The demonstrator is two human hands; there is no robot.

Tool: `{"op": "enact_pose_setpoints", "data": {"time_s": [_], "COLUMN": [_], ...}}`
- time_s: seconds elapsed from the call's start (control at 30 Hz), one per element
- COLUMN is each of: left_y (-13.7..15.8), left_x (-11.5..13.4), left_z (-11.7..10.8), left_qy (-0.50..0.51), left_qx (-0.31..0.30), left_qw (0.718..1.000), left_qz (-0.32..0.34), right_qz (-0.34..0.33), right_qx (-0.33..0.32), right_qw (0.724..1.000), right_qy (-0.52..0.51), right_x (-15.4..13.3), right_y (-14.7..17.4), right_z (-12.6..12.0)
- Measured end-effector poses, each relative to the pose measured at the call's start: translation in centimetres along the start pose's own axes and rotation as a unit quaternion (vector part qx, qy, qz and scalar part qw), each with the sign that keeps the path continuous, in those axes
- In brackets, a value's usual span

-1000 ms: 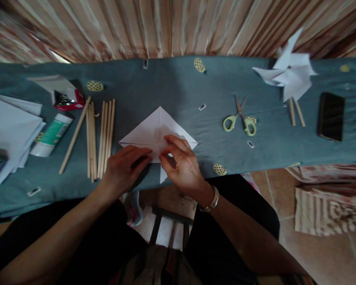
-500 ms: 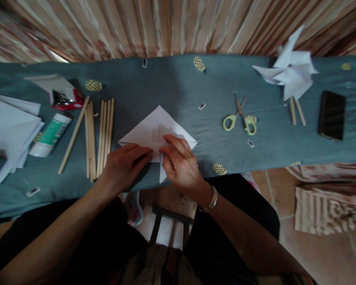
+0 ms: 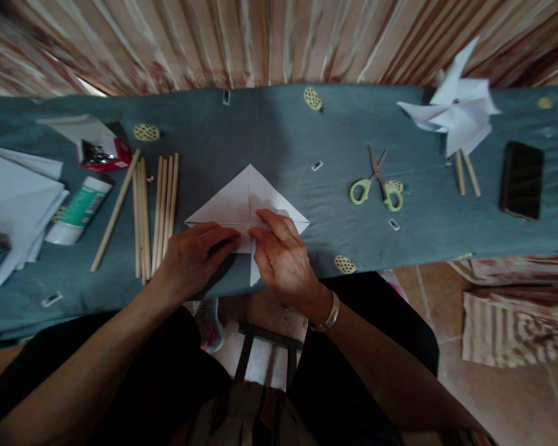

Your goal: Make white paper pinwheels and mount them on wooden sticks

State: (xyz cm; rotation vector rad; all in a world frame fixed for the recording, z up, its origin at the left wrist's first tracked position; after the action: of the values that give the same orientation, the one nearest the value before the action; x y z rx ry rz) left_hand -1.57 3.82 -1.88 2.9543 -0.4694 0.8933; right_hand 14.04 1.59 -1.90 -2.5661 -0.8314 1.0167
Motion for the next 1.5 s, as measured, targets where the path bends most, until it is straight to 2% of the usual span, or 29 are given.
{"op": "enact_pose_setpoints", "data": {"time_s": [0.47, 0.87, 1.03, 1.17, 1.33, 1.5], "left_y": [-0.1, -0.1, -0.1, 0.1, 0.6, 1.0], "left_x": [0.1, 0.0, 0.1, 0.2, 1.1, 2.0], "left_z": [0.1, 0.2, 0.3, 0.3, 0.0, -0.1], "left_qy": [-0.016, -0.019, -0.030, -0.021, -0.036, -0.075], "left_qx": [-0.004, -0.019, -0.028, -0.012, 0.036, 0.037], "left_qw": [1.000, 0.999, 0.999, 1.000, 0.997, 0.993], "left_qz": [-0.006, -0.017, -0.024, -0.004, 0.064, 0.088], "right_qz": [-0.005, -0.068, -0.073, -0.059, -0.072, -0.090], "right_qx": [-0.021, -0.028, -0.039, -0.052, -0.061, -0.056], "right_qw": [1.000, 0.992, 0.990, 0.990, 0.986, 0.983], "right_qy": [0.022, 0.105, 0.115, 0.120, 0.139, 0.149], "right_x": [0.0, -0.7, -0.6, -0.5, -0.8, -0.8], "right_y": [-0.1, -0.2, 0.1, 0.2, 0.0, -0.3], "right_z": [0.3, 0.6, 1.0, 1.4, 1.8, 1.8]}}
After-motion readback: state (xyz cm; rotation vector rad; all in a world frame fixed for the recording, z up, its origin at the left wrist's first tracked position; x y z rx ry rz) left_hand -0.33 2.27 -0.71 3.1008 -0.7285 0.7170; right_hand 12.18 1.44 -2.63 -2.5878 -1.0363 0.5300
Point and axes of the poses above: each hand's wrist, its own y-axis away from the middle knuckle, its own z-axis out of the palm, x = y × z, the point moved 5 cm from there along -y, towards the middle knuckle, and after that the axes turned 13 degrees about -z, right-handed, at the moved point
